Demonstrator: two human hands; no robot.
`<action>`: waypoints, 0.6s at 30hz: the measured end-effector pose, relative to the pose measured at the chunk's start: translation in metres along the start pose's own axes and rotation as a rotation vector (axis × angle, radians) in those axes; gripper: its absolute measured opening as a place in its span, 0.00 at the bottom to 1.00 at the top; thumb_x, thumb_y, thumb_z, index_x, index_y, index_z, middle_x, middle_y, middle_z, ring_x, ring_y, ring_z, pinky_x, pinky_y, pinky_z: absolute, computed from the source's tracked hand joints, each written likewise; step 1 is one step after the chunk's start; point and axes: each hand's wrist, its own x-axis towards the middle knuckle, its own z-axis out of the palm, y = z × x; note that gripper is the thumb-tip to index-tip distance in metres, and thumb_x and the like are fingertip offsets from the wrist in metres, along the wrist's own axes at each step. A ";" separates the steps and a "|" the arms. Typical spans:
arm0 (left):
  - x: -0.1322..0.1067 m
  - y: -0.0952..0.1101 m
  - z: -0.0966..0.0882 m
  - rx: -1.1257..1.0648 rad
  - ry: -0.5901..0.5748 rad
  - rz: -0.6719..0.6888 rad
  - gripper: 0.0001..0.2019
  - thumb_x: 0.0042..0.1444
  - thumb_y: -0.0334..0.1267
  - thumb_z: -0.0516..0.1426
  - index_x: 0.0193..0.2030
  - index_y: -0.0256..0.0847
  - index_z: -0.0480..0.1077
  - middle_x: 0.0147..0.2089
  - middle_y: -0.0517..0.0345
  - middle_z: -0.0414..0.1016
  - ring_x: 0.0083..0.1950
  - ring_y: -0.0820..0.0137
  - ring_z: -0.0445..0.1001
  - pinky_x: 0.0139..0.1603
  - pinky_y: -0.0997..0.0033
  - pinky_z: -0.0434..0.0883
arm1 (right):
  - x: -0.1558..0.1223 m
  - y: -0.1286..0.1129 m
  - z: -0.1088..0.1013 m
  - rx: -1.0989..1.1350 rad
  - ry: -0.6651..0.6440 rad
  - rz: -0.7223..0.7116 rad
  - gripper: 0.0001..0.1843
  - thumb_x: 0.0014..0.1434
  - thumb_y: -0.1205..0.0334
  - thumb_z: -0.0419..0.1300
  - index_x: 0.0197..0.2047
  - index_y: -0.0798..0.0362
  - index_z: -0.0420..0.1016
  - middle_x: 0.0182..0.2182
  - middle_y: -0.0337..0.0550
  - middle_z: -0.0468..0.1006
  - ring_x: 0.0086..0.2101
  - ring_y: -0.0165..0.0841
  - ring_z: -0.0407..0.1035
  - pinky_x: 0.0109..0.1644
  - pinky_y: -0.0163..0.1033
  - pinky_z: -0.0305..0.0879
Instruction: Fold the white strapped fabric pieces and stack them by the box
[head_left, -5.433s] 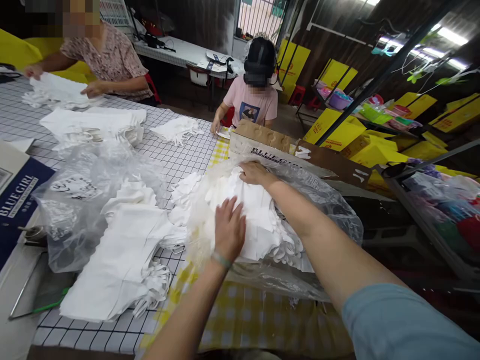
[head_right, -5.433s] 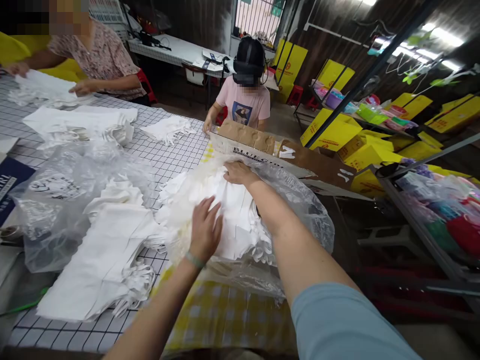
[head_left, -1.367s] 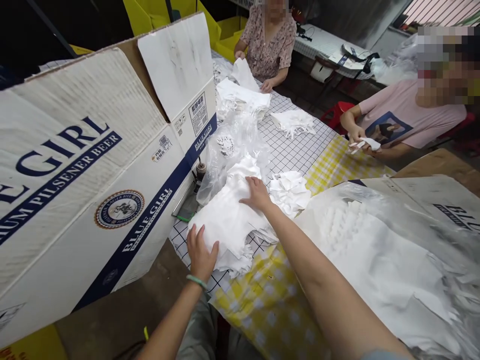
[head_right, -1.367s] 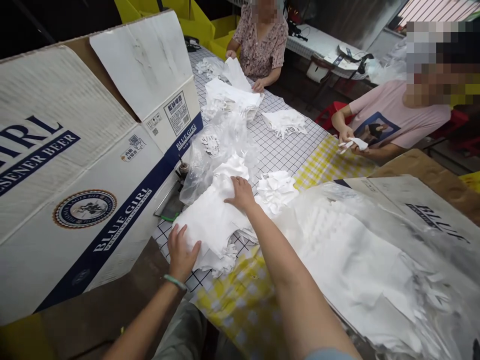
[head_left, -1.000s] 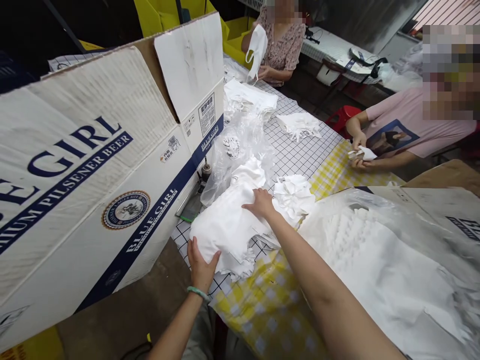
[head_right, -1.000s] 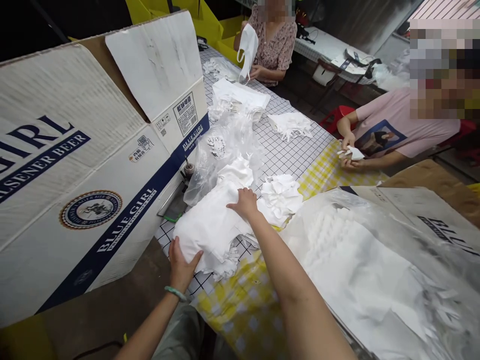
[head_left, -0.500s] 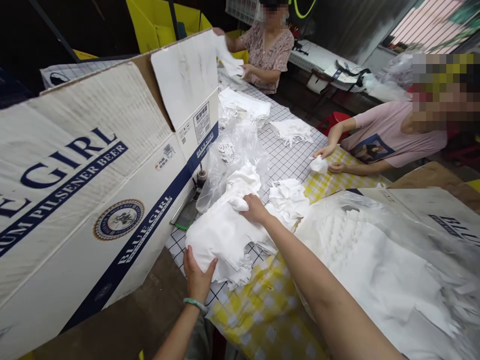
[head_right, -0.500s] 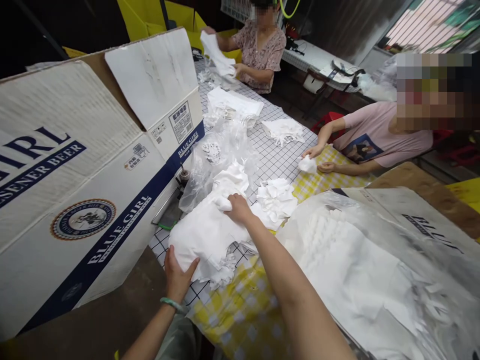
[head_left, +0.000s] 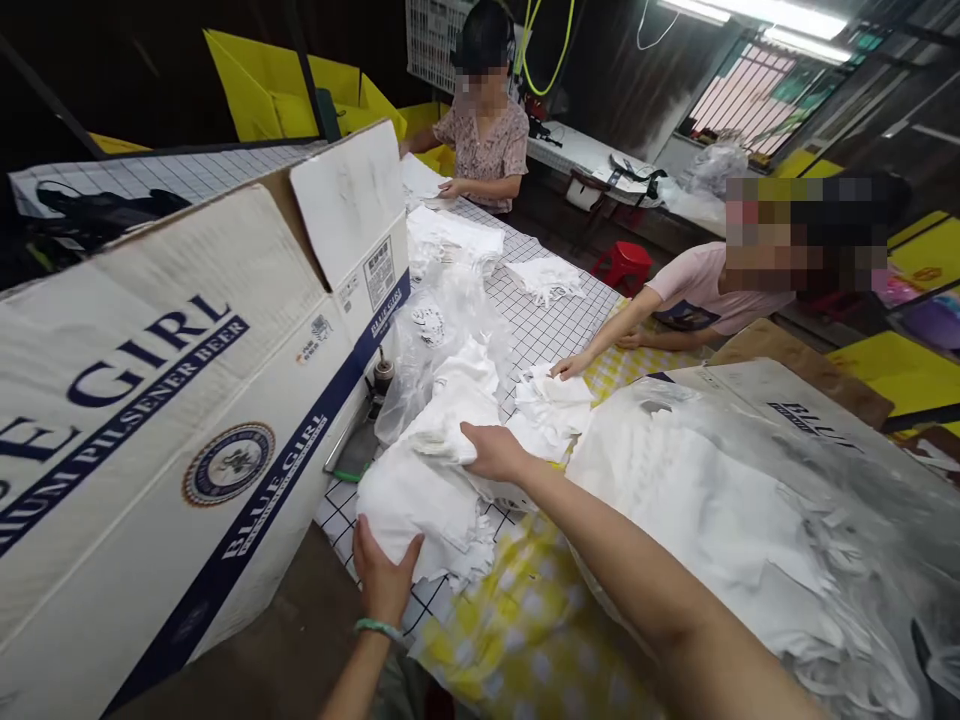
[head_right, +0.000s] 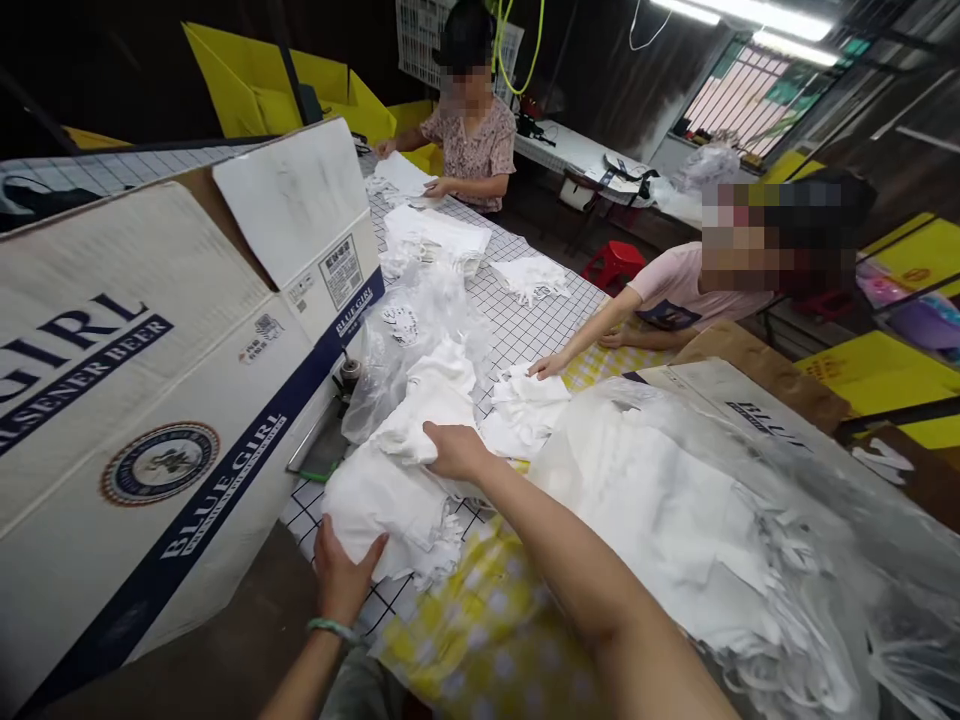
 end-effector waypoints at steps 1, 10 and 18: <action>-0.001 0.004 -0.007 0.019 0.015 0.021 0.50 0.50 0.53 0.60 0.71 0.34 0.37 0.69 0.31 0.47 0.70 0.46 0.48 0.66 0.44 0.54 | -0.014 -0.012 -0.007 -0.030 0.003 -0.052 0.16 0.56 0.51 0.57 0.44 0.50 0.65 0.37 0.44 0.78 0.37 0.38 0.72 0.34 0.36 0.57; 0.048 0.113 -0.150 -0.026 -0.528 0.655 0.39 0.48 0.47 0.63 0.65 0.38 0.56 0.64 0.42 0.64 0.66 0.50 0.59 0.66 0.46 0.56 | -0.132 -0.115 -0.128 0.013 -0.012 -0.290 0.09 0.56 0.61 0.57 0.41 0.51 0.63 0.31 0.40 0.76 0.31 0.32 0.70 0.30 0.33 0.53; 0.074 0.175 -0.168 -0.262 -1.208 0.522 0.25 0.45 0.47 0.63 0.47 0.35 0.72 0.44 0.49 0.79 0.47 0.57 0.76 0.48 0.62 0.74 | -0.216 -0.140 -0.261 0.203 0.272 -0.179 0.17 0.50 0.59 0.67 0.40 0.57 0.69 0.37 0.36 0.76 0.39 0.29 0.70 0.42 0.33 0.66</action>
